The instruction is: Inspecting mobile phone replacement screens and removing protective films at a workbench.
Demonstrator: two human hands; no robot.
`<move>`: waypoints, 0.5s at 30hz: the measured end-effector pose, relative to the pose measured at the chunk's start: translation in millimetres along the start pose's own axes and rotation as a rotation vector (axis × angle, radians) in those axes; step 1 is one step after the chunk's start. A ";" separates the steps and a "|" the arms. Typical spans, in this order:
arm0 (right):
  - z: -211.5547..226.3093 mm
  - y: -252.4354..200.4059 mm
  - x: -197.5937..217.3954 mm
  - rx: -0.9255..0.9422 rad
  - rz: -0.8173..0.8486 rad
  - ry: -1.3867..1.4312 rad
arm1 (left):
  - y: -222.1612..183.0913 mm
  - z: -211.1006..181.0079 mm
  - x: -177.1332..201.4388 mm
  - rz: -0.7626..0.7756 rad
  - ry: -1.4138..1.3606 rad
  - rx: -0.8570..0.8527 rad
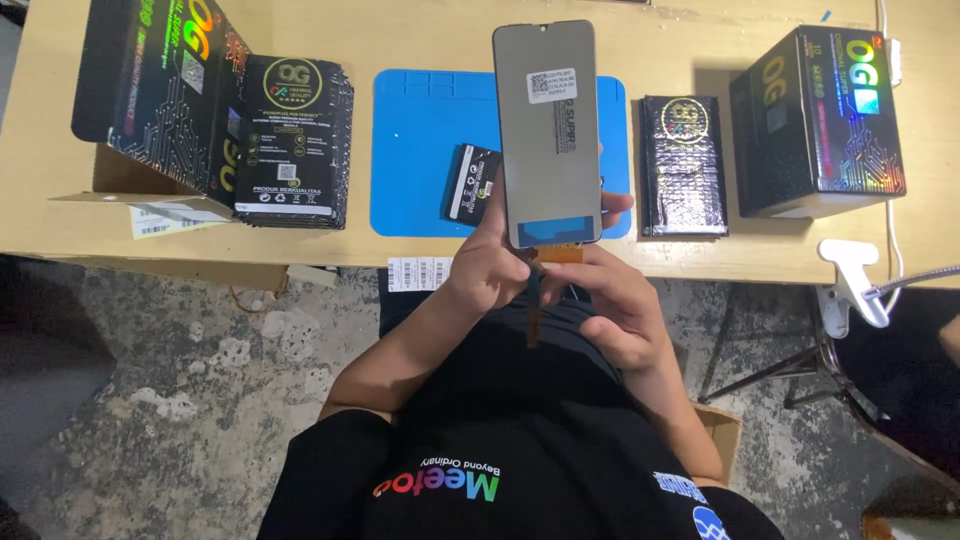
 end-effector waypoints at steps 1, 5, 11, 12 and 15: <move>0.4 1.0 -0.8 0.002 0.004 0.001 | 2.6 -2.0 -0.5 0.000 0.003 -0.004; -1.0 6.2 -1.4 -0.012 0.020 -0.020 | 11.0 -8.8 -3.5 0.019 0.021 -0.010; 6.1 12.8 -7.0 -0.047 0.068 -0.023 | 13.6 0.1 -3.9 0.016 -0.001 -0.027; 5.3 12.3 -7.2 -0.063 0.078 -0.007 | 14.8 1.6 -0.7 -0.005 -0.023 -0.058; 15.1 16.7 -17.0 -0.088 0.119 0.013 | 12.8 -0.2 12.3 0.007 -0.015 -0.047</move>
Point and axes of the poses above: each hand's wrist, its own y-axis towards the middle knuckle, its own x-axis out of the back of the hand, z = x × y, the point moved 3 cm from there along y, towards the middle knuckle, and after that the axes turned 2 degrees about z, right-handed, at the moved point
